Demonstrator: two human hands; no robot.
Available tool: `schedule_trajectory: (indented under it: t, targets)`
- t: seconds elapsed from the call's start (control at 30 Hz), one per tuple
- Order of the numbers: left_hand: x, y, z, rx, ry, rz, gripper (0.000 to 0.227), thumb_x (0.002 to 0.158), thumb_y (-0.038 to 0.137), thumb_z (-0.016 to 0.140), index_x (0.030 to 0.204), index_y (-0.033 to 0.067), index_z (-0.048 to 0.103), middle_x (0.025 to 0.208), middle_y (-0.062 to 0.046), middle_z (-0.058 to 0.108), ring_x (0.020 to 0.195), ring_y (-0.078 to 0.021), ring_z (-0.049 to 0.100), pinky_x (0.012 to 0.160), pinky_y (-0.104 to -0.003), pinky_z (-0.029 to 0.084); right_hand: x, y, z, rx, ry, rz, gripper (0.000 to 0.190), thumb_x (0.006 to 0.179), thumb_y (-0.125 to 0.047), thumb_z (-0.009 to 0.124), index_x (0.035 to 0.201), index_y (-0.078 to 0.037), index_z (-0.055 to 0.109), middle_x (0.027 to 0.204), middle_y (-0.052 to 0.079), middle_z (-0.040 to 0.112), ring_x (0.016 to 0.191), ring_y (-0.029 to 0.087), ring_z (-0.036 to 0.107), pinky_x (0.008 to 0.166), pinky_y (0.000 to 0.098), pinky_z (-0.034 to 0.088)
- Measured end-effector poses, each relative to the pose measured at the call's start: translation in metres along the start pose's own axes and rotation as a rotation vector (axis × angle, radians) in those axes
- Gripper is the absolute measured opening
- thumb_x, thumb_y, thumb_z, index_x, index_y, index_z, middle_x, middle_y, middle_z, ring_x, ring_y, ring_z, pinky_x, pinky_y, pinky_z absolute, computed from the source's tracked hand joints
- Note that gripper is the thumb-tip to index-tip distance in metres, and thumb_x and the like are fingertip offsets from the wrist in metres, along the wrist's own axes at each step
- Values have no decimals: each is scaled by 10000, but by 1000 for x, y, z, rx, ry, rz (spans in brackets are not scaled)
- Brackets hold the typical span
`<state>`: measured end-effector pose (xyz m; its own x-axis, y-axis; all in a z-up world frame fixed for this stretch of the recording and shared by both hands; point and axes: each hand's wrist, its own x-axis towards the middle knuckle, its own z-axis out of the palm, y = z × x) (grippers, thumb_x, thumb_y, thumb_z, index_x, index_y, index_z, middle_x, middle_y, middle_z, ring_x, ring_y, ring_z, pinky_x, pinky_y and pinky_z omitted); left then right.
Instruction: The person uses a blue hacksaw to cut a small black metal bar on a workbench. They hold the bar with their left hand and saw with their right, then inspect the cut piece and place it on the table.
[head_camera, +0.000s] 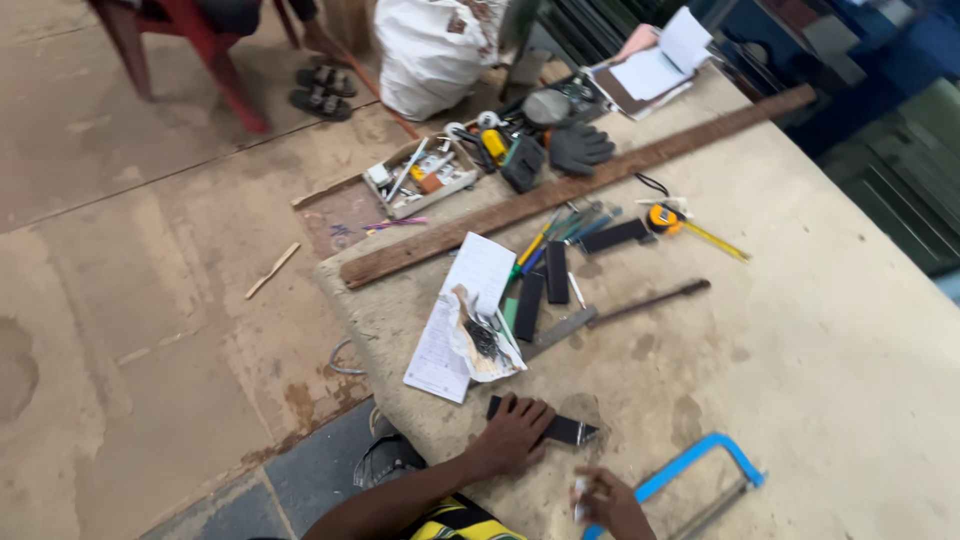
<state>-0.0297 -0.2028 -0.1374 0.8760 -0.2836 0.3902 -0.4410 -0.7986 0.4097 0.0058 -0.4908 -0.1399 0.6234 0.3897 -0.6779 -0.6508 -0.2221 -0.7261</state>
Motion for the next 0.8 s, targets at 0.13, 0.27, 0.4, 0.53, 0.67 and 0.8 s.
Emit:
schedule_trajectory:
  t: [0.13,0.27,0.4,0.53,0.67,0.8]
  targets:
    - [2,2,-5,-5,-103,-15,593,935,336,632,1387,-37,542,1303,-208,548,1248,-368,489,1085,-596,322,26,-41,-19,-527,-530,185,410,880,-117,774,1266,-35,663,918,108,728,847,190,740,720,329,592]
    - [-1,-1,-2,-22,16,38,601,922,335,660,1375,-45,553,1330,-194,559,1247,-352,504,1077,-575,336,125,-186,2,-1291,-658,359,483,781,-135,790,1238,-127,635,930,126,725,763,205,731,650,367,599]
    - [1,0,7,-42,63,-24,572,922,315,668,1375,-19,567,1315,-168,567,1243,-335,523,1085,-573,350,186,-447,91,-1520,197,-255,731,785,-301,829,1386,-116,455,1050,132,650,808,246,726,639,404,600]
    - [-2,3,7,-48,24,-35,593,880,316,678,1361,-14,574,1317,-166,576,1225,-348,529,1085,-581,347,142,-619,212,-565,403,-1183,1017,790,-467,868,1533,-106,275,1170,138,575,854,288,722,627,440,601]
    - [-1,1,6,-64,49,-42,571,957,322,652,1409,-17,566,1354,-173,570,1281,-329,525,1119,-562,349,80,-565,252,-723,255,-1691,284,1111,-214,734,1305,-29,641,1155,134,769,1066,260,769,940,380,593]
    - [2,-1,4,-59,1,-34,563,970,320,641,1404,-27,559,1366,-178,562,1297,-331,506,1119,-568,340,61,-411,202,-839,246,-1580,172,1015,-126,723,1142,-11,701,1097,156,739,985,252,728,859,359,563]
